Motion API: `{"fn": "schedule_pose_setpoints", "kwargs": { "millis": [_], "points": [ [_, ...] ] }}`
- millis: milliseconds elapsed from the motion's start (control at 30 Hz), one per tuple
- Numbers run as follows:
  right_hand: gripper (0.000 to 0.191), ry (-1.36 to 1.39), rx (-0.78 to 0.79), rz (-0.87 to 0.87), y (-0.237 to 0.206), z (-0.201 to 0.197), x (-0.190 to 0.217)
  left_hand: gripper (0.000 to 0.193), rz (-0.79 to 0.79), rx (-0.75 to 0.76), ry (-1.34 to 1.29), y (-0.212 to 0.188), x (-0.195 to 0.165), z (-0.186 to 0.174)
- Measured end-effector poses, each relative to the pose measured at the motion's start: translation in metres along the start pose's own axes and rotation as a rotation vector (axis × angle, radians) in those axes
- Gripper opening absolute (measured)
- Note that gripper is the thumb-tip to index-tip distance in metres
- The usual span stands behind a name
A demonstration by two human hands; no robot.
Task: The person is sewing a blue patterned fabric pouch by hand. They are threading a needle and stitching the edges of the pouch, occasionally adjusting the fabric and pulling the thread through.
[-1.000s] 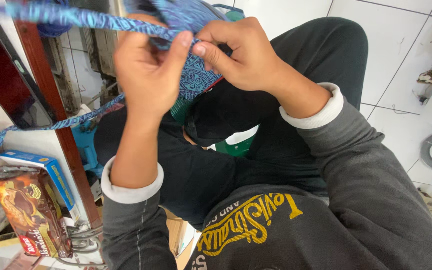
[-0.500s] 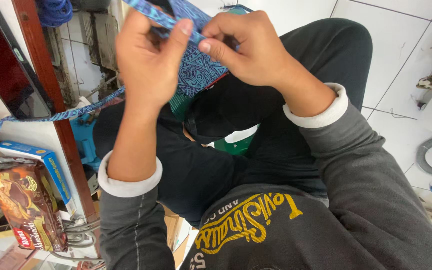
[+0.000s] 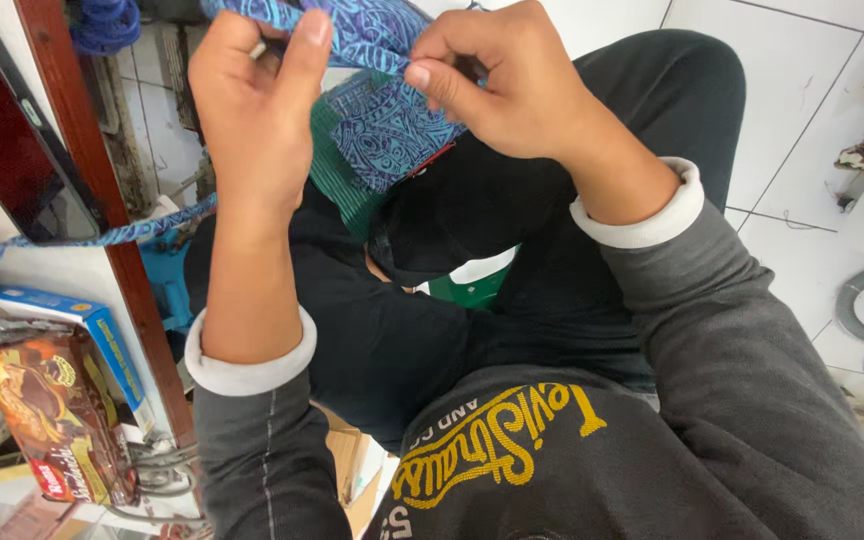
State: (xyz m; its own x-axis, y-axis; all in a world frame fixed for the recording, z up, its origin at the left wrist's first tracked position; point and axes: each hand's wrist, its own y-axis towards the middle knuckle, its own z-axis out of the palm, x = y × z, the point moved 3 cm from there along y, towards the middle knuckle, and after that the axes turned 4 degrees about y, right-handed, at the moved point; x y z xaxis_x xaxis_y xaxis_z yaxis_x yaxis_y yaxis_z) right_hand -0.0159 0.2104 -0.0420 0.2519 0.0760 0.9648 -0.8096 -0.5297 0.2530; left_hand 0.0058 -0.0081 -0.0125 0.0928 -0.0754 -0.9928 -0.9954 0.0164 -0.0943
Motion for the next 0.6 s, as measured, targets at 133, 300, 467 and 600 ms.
{"fn": "schedule_pose_setpoints", "kwargs": {
  "millis": [133,300,467,600],
  "points": [
    [0.017,-0.158,-0.061,-0.02,0.001,0.0,0.003,0.009,-0.019,0.052,-0.027,-0.002,0.007,0.019],
    [0.016,-0.129,0.029,-0.05,0.001,-0.009,0.001,0.015,0.07,-0.089,0.049,0.006,-0.003,0.007],
    [0.018,-0.05,0.033,0.022,-0.001,-0.013,-0.004,0.019,0.088,0.012,0.047,0.001,-0.001,0.023],
    [0.02,-0.099,0.067,0.033,-0.003,-0.013,-0.002,0.02,0.108,-0.005,0.214,0.001,-0.002,0.019]
  ]
}}
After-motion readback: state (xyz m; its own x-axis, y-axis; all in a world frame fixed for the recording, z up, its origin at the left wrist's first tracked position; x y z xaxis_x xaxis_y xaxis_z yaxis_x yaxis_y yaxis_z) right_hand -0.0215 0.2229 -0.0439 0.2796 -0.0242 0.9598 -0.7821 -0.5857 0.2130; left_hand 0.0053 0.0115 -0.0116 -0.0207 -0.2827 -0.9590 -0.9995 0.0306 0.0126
